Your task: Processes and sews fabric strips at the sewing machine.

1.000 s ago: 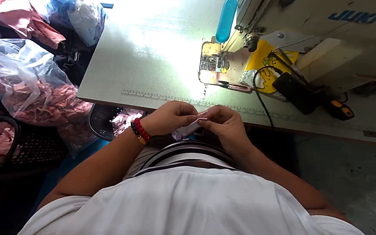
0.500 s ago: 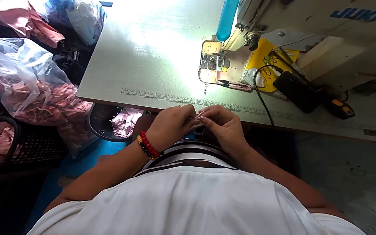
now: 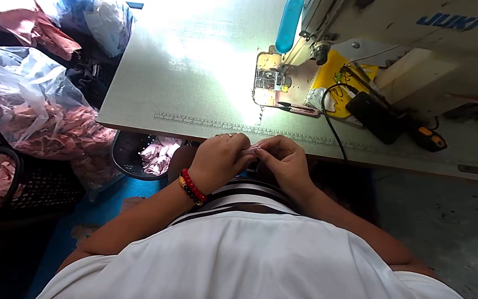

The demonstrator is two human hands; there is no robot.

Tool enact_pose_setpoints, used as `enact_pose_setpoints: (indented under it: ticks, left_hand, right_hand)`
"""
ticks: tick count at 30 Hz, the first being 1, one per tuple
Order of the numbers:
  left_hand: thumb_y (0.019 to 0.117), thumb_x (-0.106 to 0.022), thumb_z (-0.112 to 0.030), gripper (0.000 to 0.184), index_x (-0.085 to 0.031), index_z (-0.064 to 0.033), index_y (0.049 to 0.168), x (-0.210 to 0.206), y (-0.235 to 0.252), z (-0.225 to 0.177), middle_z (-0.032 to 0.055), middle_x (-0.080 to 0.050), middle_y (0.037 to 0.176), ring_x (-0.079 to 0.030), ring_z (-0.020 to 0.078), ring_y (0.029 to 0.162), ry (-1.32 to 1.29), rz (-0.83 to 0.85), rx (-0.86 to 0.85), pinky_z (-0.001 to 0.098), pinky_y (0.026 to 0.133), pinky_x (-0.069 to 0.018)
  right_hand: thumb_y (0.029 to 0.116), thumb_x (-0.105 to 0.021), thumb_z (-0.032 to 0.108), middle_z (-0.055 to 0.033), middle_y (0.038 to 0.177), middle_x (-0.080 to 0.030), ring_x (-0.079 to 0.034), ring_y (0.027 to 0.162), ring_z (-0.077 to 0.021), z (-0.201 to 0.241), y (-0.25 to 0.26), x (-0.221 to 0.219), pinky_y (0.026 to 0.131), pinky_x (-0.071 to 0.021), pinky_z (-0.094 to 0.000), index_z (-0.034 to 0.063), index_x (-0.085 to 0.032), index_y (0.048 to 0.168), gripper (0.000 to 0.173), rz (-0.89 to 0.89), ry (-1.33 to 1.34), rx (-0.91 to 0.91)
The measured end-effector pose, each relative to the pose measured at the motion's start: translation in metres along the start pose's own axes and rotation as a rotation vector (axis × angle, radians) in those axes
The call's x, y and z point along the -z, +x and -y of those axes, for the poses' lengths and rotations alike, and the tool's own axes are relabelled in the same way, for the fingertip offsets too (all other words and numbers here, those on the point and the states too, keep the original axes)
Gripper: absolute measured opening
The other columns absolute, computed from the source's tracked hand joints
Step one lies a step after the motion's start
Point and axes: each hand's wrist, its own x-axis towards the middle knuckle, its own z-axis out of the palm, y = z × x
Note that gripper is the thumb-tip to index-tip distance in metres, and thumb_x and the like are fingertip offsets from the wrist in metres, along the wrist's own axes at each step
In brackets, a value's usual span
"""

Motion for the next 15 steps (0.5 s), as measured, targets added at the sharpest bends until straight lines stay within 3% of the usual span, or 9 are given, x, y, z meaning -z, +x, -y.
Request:
enact_pose_setpoints:
  ticks: [5,10,15]
  left_hand:
    - [0.0973,-0.067,-0.020,0.015,-0.073,-0.0075,0.093,-0.0080,-0.0026,0.0014,0.0059,-0.069,0.081,-0.067,0.0215,0.074,-0.064,-0.070,0.003,0.0384,0.066,-0.0540]
    - [0.0981,-0.066,-0.020,0.016,-0.073,-0.0071,0.091,-0.0085,-0.0016,0.0015,0.0065,-0.070,0.079,-0.067,0.0222,0.072,-0.028,-0.059,-0.020,0.0388,0.063,-0.0530]
    - [0.0979,-0.067,-0.021,0.014,-0.074,-0.0086,0.098,-0.0073,-0.0002,0.0000,0.0034,-0.071,0.085,-0.067,0.0161,0.077,-0.168,-0.037,0.030,0.0350,0.071,-0.0556]
  right_hand:
    - [0.0901,-0.071,-0.002,-0.0011,0.098,-0.072,-0.069,0.086,-0.0078,0.0005,-0.0002,0.0012,0.077,-0.0601,-0.0243,0.0094,-0.066,0.102,0.017,0.003,0.023,-0.002]
    - [0.0888,-0.071,-0.004,0.0026,0.094,-0.071,-0.069,0.085,-0.0049,0.0009,0.0001,0.0026,0.079,-0.0599,-0.0221,0.0119,-0.062,0.105,0.024,-0.002,0.041,-0.003]
    - [0.0889,-0.071,-0.004,0.0014,0.094,-0.071,-0.070,0.085,-0.0066,0.0007,0.0006,0.0062,0.078,-0.0605,-0.0242,0.0120,-0.063,0.103,0.023,0.005,0.039,0.002]
